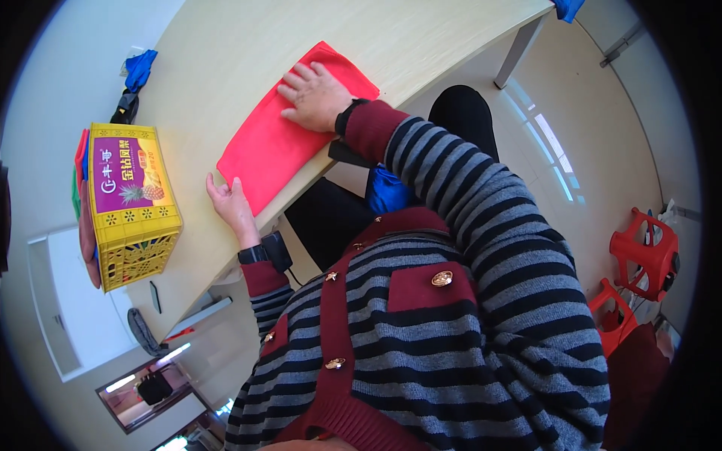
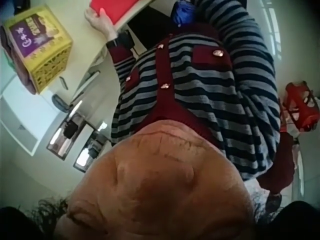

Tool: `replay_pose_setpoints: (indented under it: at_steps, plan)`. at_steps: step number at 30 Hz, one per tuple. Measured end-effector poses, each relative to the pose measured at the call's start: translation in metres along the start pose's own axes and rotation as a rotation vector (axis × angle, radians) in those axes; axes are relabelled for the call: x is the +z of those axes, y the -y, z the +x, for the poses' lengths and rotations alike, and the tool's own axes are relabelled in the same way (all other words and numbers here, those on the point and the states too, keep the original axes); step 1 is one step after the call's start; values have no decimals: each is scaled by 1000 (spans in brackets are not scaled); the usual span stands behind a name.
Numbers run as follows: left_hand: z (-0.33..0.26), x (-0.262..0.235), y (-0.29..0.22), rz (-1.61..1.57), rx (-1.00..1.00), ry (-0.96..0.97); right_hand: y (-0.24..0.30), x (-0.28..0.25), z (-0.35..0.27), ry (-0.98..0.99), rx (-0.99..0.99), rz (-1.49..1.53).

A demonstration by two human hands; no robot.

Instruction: The person picks up a red cloth from a pile, spreads it out on the table, and folds it into a smaller square. After smoothing and refolding the cloth several times, they place it into a yellow crate.

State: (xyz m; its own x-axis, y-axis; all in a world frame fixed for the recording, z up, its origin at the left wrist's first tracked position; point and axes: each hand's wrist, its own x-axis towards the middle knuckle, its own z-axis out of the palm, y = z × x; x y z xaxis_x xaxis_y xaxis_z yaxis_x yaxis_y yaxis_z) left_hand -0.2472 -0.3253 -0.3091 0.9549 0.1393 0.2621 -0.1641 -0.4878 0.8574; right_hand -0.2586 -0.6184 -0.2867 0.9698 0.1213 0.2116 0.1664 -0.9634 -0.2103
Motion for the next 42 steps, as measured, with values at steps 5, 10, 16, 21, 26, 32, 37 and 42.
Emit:
replay_pose_setpoints:
  at_steps: [5,10,16,21,26,32,37,42]
  plan:
    - [-4,3,-10,104,26,-10,-23,1,6,-55,157,-34]
    - [-2,-2,-6,274,59,-55,-33,-9,7,-46,204,-34]
    - [23,-5,5,187,-132,58,-29,-20,0,-57,241,-110]
    - [27,-17,4,-250,-219,207,18,-13,-18,-98,110,-178]
    - [24,-28,-29,-633,-340,279,51,0,-22,-58,28,-107]
    - [32,-48,-76,-761,-313,315,77,3,-19,-8,-36,-128]
    - [46,-24,-128,-708,-200,398,88,3,-25,-47,-112,-6]
    - [56,43,-150,-598,-101,449,77,-10,-67,-110,-204,108]
